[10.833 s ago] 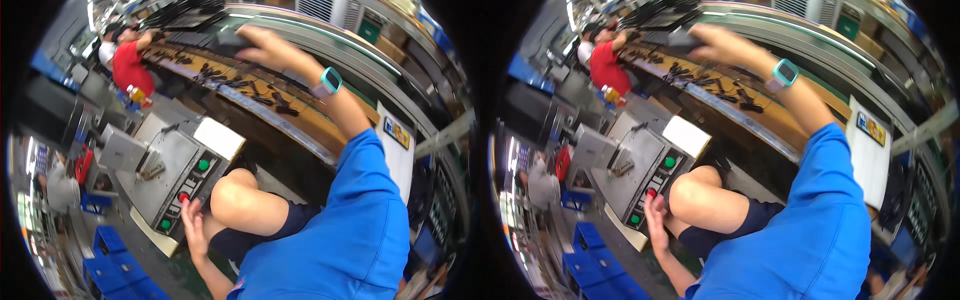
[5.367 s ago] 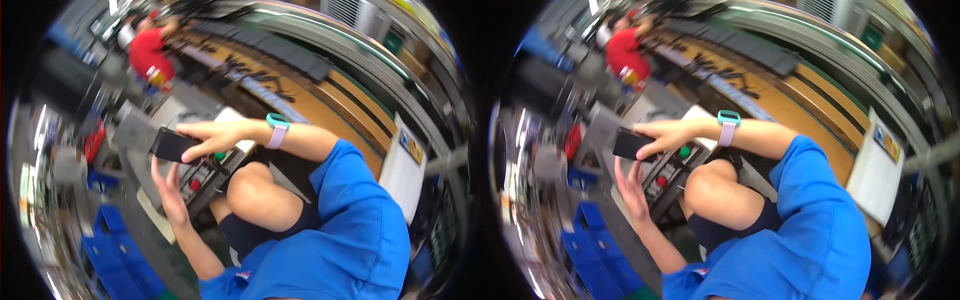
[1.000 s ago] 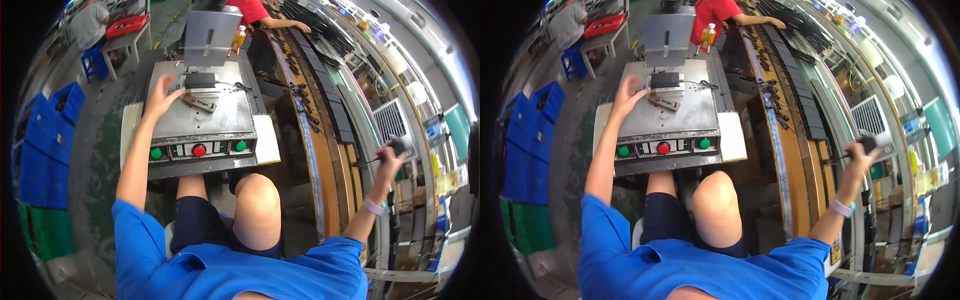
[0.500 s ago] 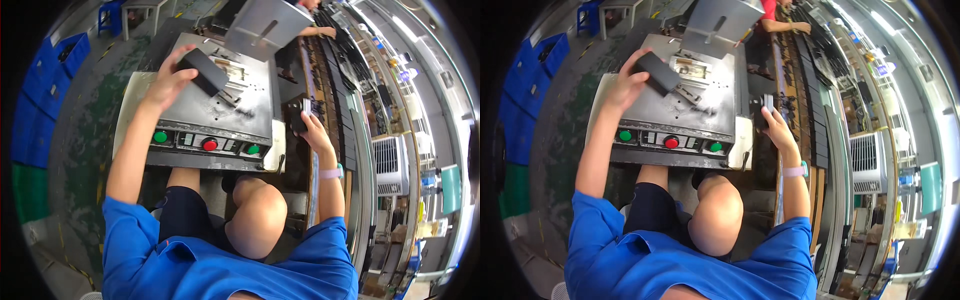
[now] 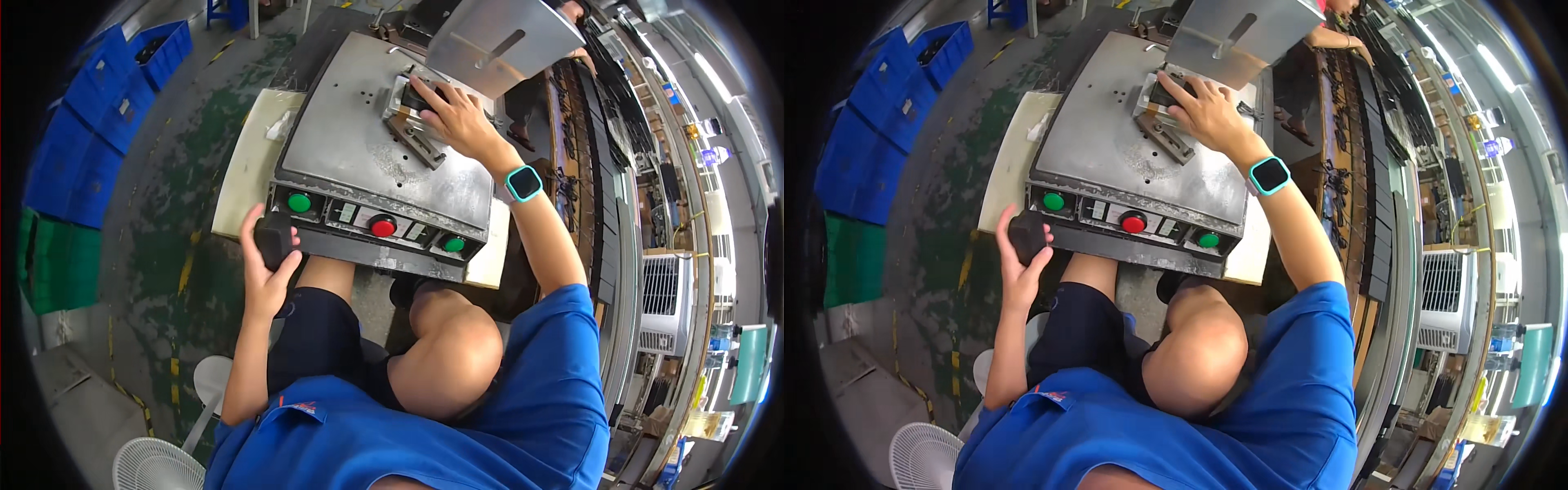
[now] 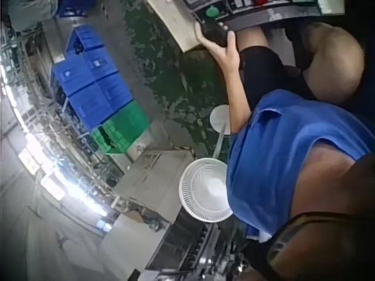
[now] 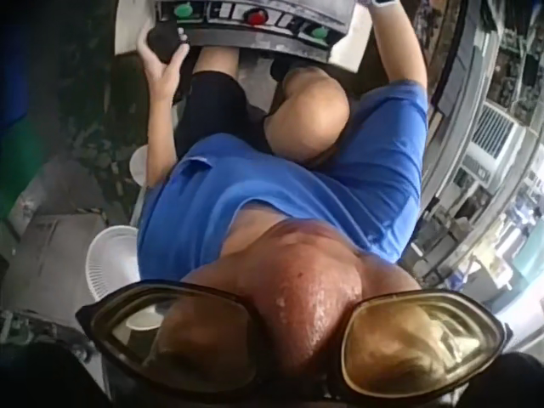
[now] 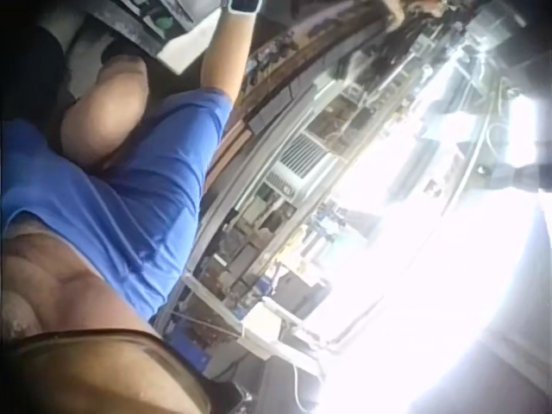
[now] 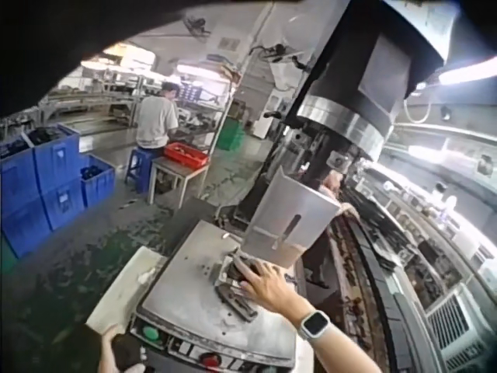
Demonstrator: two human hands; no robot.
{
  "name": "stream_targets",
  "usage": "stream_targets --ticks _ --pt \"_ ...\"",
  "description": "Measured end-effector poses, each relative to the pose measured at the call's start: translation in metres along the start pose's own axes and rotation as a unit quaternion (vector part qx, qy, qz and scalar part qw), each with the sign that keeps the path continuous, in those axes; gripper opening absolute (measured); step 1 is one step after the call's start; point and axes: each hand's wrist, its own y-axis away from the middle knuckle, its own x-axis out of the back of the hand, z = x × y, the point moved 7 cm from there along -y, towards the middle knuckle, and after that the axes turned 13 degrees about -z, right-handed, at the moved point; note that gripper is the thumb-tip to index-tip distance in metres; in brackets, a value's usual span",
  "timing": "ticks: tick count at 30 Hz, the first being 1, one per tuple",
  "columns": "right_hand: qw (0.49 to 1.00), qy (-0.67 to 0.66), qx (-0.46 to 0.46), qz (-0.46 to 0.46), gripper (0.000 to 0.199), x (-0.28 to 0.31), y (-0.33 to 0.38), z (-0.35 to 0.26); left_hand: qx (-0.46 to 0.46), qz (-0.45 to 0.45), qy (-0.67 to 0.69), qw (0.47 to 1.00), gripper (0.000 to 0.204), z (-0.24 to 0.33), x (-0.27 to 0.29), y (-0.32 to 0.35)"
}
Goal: The person operates an industrial stamping machine to process or assemble electronic components, using the machine to work on plastic casings.
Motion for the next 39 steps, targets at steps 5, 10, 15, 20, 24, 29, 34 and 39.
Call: stream_targets --ticks 5,10,15,20,24,29,34,39 --pt "0.975 -0.087 -0.068 -0.191 0.095 0.006 0.09 -0.029 -0.076 -0.028 -0.275 0.958 0.065 -0.003 -0.004 -0.033" --pt "0.984 0.014 -0.075 -0.158 0.109 -0.014 0.163 -0.074 -0.025 -0.11 -0.146 0.983 0.06 0.007 -0.015 -0.03" --pt "0.915 -0.399 -0.024 0.053 0.103 0.053 0.16 -0.102 -0.081 -0.257 0.013 0.963 0.062 0.09 -0.143 -0.057" --pt "0.759 -0.645 -0.057 0.059 0.076 0.06 0.175 -0.07 -0.024 -0.347 0.055 0.936 0.069 0.084 -0.201 -0.071" --pt "0.927 -0.198 -0.232 0.217 0.038 0.147 0.332 0.02 -0.021 -0.467 -0.098 0.878 0.078 0.075 -0.196 -0.01" --pt "0.787 0.098 -0.592 0.146 0.047 0.142 0.641 0.127 0.199 -0.456 -0.061 0.865 0.071 -0.008 -0.13 0.051" --pt "0.523 -0.024 -0.846 -0.097 0.043 0.102 0.884 0.063 0.31 -0.419 -0.036 0.852 0.056 -0.069 -0.083 0.097" --pt "0.541 0.024 -0.837 -0.081 0.052 0.12 0.738 0.059 0.312 -0.442 -0.071 0.838 0.049 -0.058 -0.1 0.08"
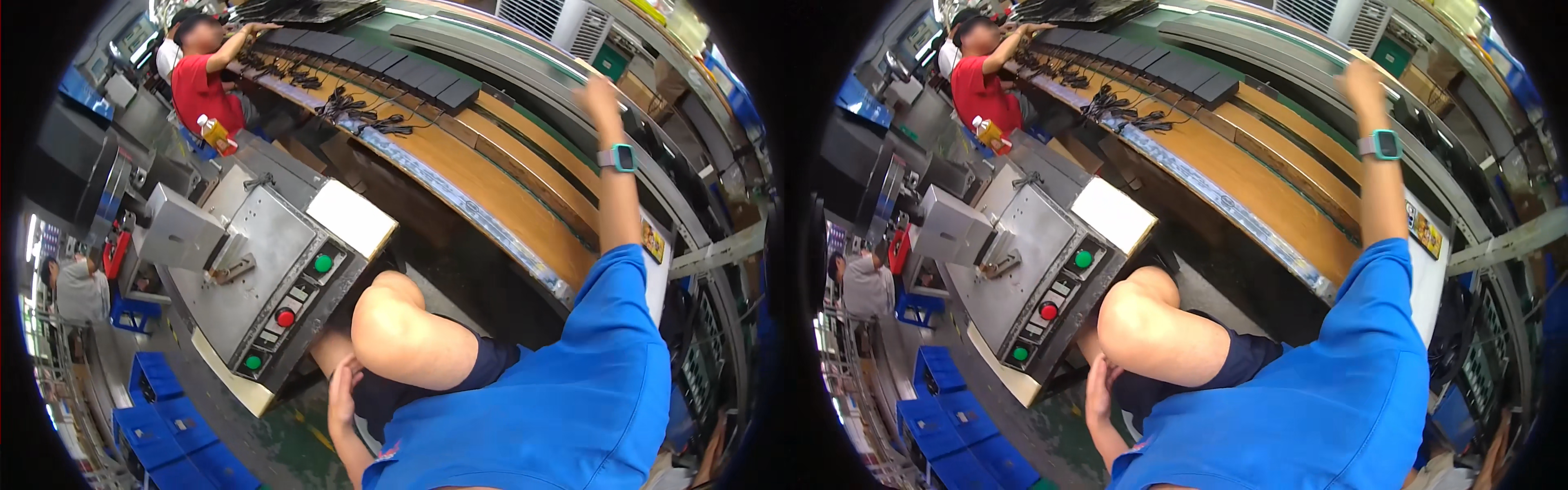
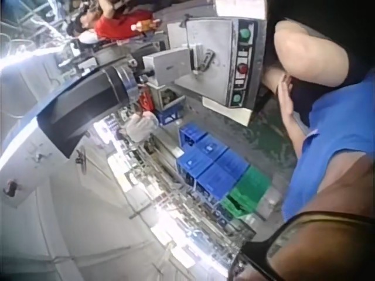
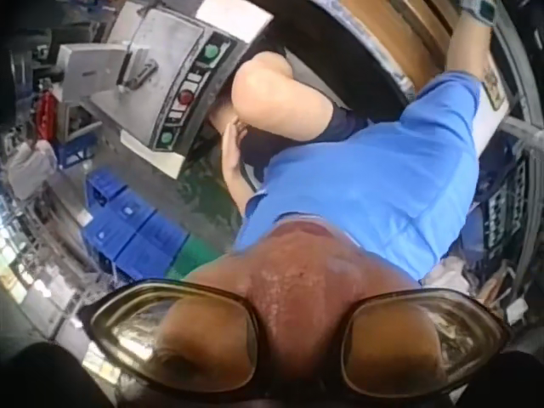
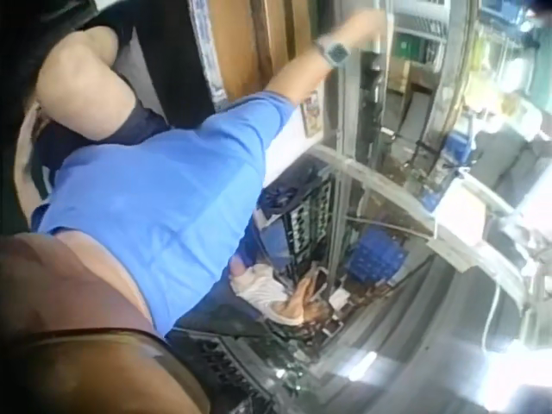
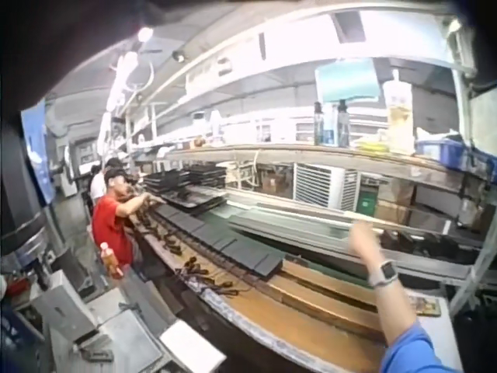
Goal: The person operates an industrial stamping machine to process or assemble electronic components, using the machine to work on plastic casings.
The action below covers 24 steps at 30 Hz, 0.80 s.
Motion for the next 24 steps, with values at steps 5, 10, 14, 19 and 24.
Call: stream_targets --ticks 5,10,14,19,24 --pt "0.98 -0.13 0.146 -0.02 0.1 -0.055 0.008 -0.225 -0.102 -0.039 -0.179 0.978 0.038 0.088 -0.02 -0.044" --pt "0.98 -0.116 0.13 -0.093 0.091 -0.058 0.027 -0.251 -0.163 0.016 -0.186 0.969 0.038 0.13 -0.02 -0.023" --pt "0.954 -0.16 0.252 0.024 0.087 -0.02 0.009 -0.185 -0.248 0.12 -0.171 0.946 0.025 0.125 0.062 0.004" --pt "0.715 -0.434 0.494 0.237 0.091 0.162 0.131 -0.218 -0.319 0.336 -0.179 0.868 0.029 0.165 0.226 -0.019" --pt "0.698 -0.552 0.456 0.009 0.062 0.147 0.154 -0.288 -0.281 0.337 -0.444 0.781 0.094 0.225 0.267 -0.113"
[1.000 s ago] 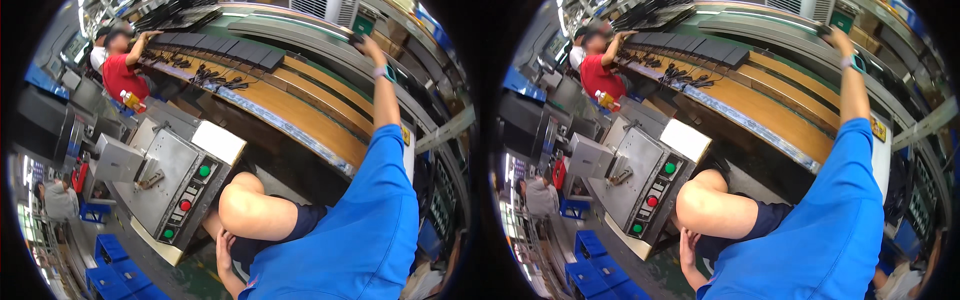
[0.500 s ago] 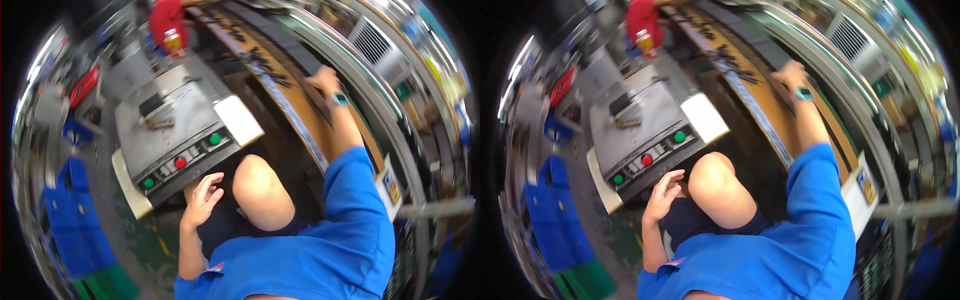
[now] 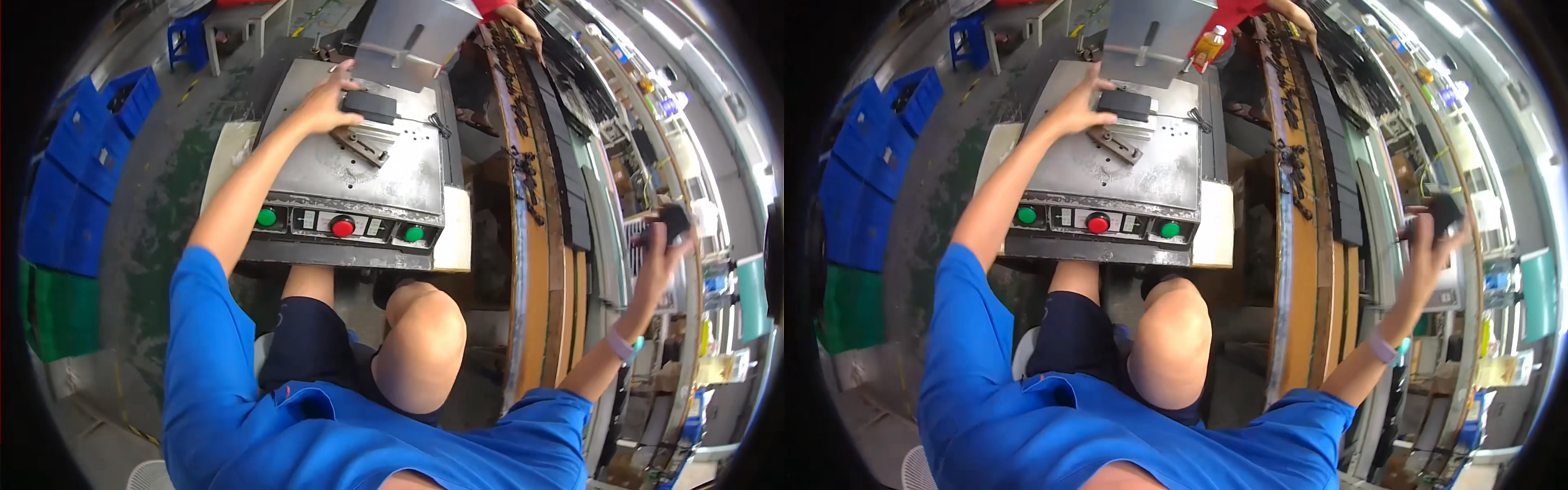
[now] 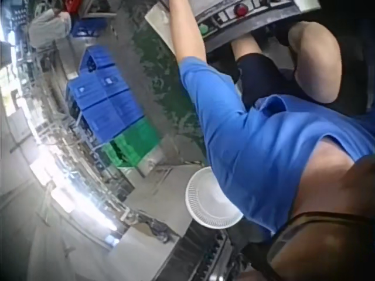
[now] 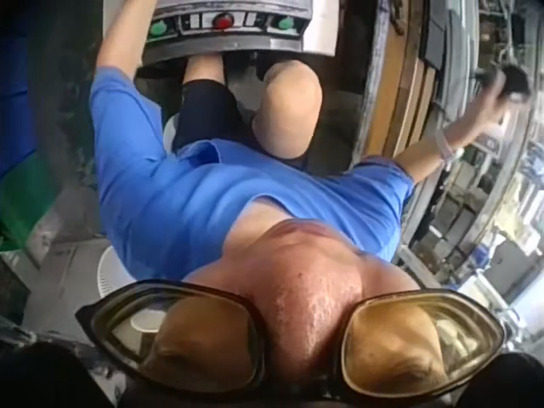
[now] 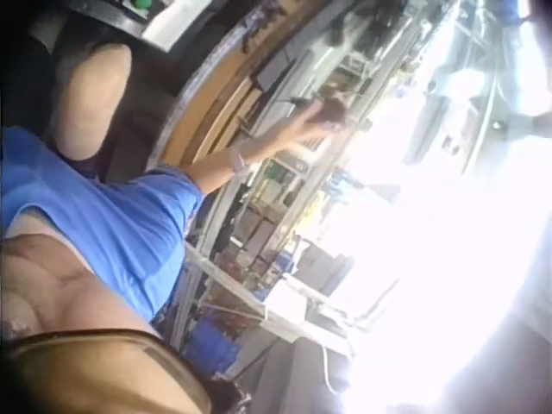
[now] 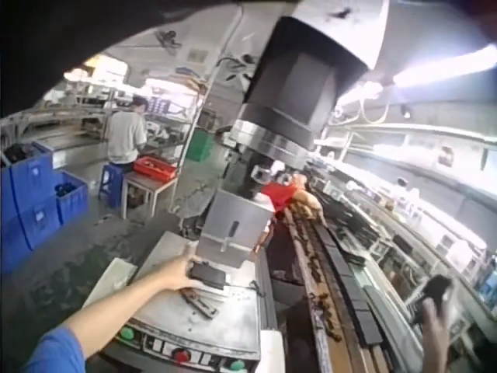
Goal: The person operates an industrial stamping machine to process or assemble electronic components, using the machine to work on plastic casings.
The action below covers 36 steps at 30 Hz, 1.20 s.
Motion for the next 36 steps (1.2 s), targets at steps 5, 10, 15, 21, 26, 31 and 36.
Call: stream_targets --ticks 5,10,15,21,26,31,36 --pt "0.974 0.031 -0.011 -0.222 0.046 -0.148 0.005 0.052 -0.011 -0.1 0.22 0.97 0.096 0.027 0.014 -0.025" --pt "0.938 -0.111 -0.003 -0.329 0.052 -0.309 -0.02 0.093 -0.01 -0.002 0.625 0.78 0.084 0.045 0.019 0.079" --pt "0.857 0.173 0.343 -0.344 0.06 -0.413 -0.035 0.027 0.05 0.151 0.809 0.566 0.061 0.097 0.008 0.213" --pt "0.794 0.286 0.353 -0.405 0.068 -0.458 -0.03 0.029 0.251 0.188 0.622 0.717 0.054 0.078 -0.022 0.288" --pt "0.742 0.363 0.202 -0.526 0.096 -0.383 0.021 0.026 0.2 0.133 0.131 0.962 0.062 0.071 0.003 0.262" --pt "0.705 0.45 0.168 -0.522 0.11 -0.343 0.106 0.053 0.17 0.144 0.071 0.972 0.062 0.071 0.005 0.257" --pt "0.869 0.015 0.185 -0.458 0.096 -0.329 0.106 -0.011 0.088 0.126 0.407 0.9 0.058 0.145 0.005 0.17"
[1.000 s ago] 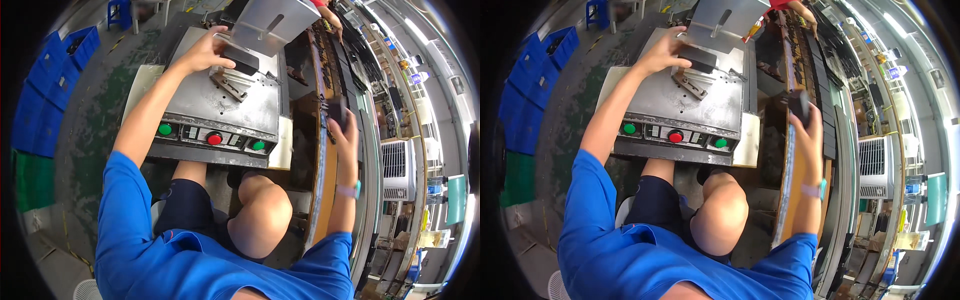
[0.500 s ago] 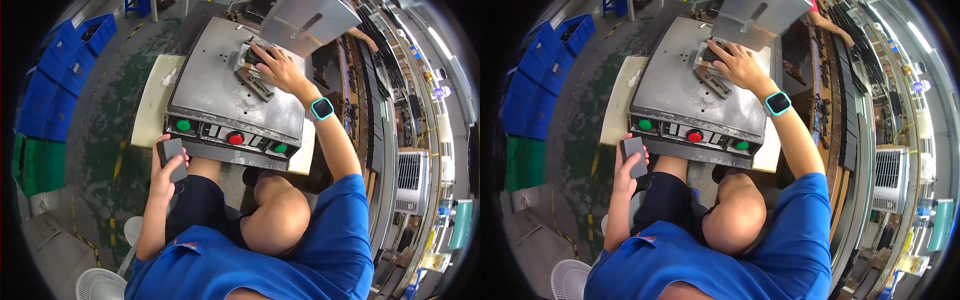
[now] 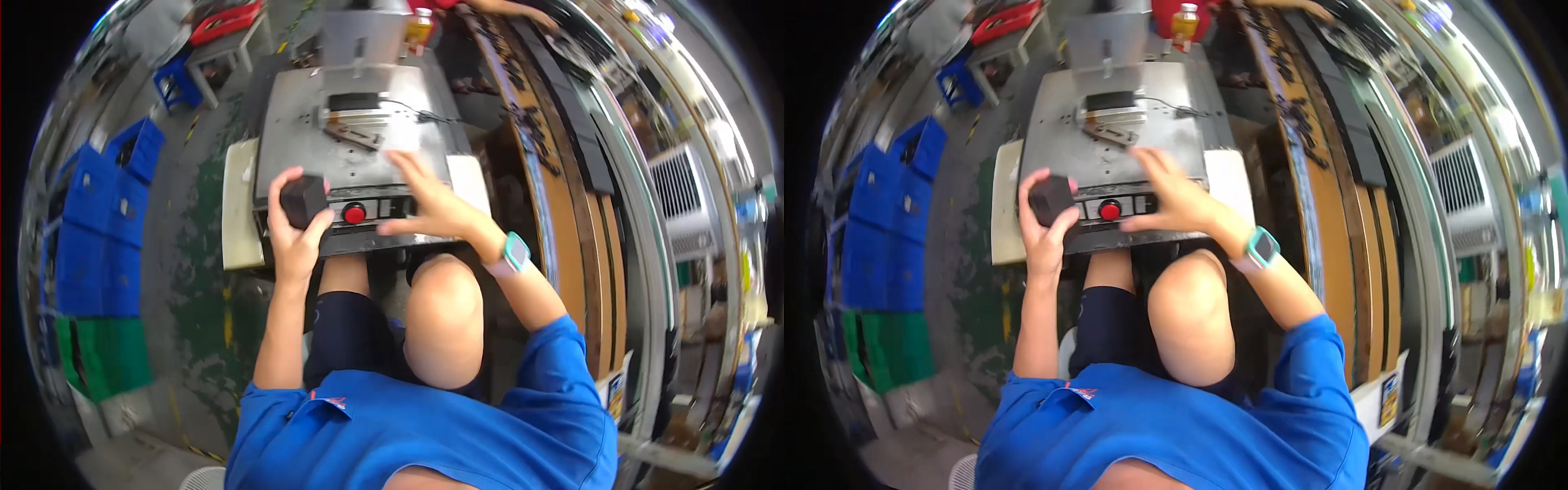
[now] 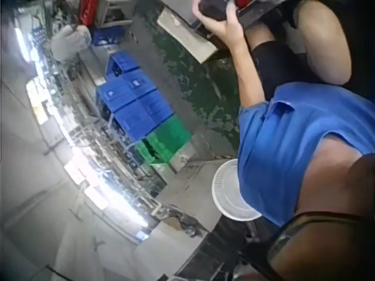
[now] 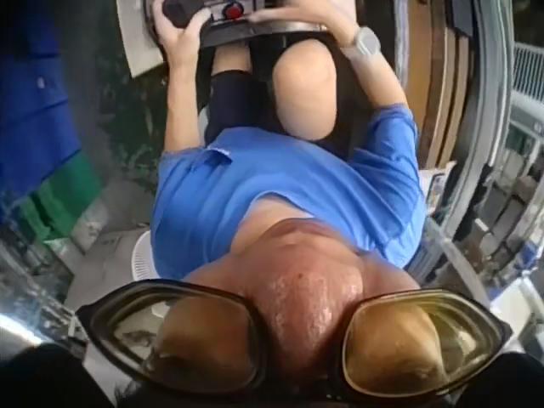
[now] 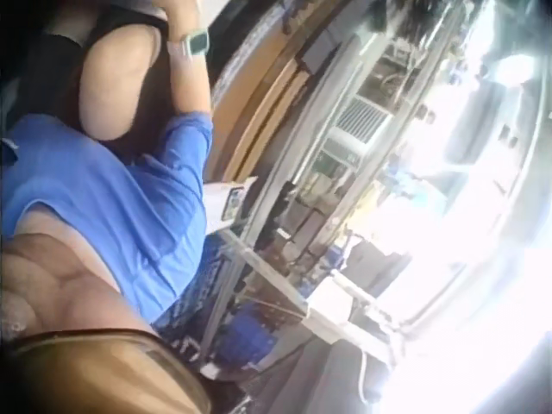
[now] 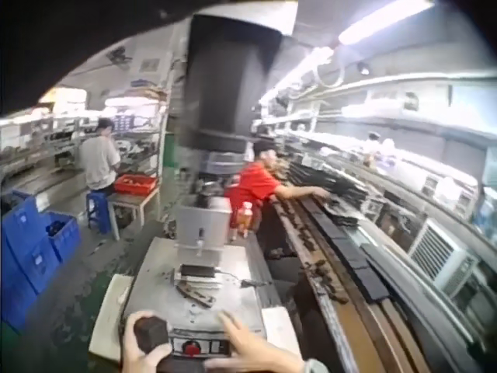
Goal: The person operates an industrial stamping machine to process or assemble electronic components, using the machine to work on plastic casings.
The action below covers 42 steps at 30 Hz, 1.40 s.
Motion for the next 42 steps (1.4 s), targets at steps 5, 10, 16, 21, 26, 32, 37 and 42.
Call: stream_targets --ticks 5,10,16,21,26,32,37,42 --pt "0.864 -0.503 -0.001 -0.011 0.052 -0.008 -0.036 0.002 -0.016 -0.063 -0.188 0.98 0.055 0.036 -0.064 -0.066" --pt "0.95 -0.015 -0.111 0.293 0.041 0.163 0.132 0.038 -0.026 -0.193 -0.14 0.971 0.053 0.041 -0.112 -0.001" --pt "0.695 0.365 -0.483 0.387 0.041 0.277 0.429 0.1 0.068 -0.25 -0.2 0.945 0.035 -0.037 -0.072 0.072" --pt "0.547 0.308 -0.751 0.203 0.036 0.259 0.706 0.119 0.213 -0.225 -0.099 0.945 0.029 -0.103 -0.042 0.119" --pt "0.592 0.314 -0.69 0.273 0.043 0.256 0.533 0.127 0.248 -0.217 -0.137 0.934 0.024 -0.116 -0.037 0.128" --pt "0.719 0.098 -0.647 0.233 0.108 0.213 0.337 0.245 0.166 -0.29 -0.125 0.934 0.019 -0.084 -0.113 0.08" --pt "0.714 0.066 -0.662 0.218 0.106 0.199 0.319 0.26 0.118 -0.297 -0.186 0.929 0.021 -0.054 -0.092 0.093" --pt "0.733 0.405 -0.402 0.371 0.088 0.243 0.318 0.096 0.145 -0.218 -0.225 0.938 0.016 -0.028 0.011 0.074"
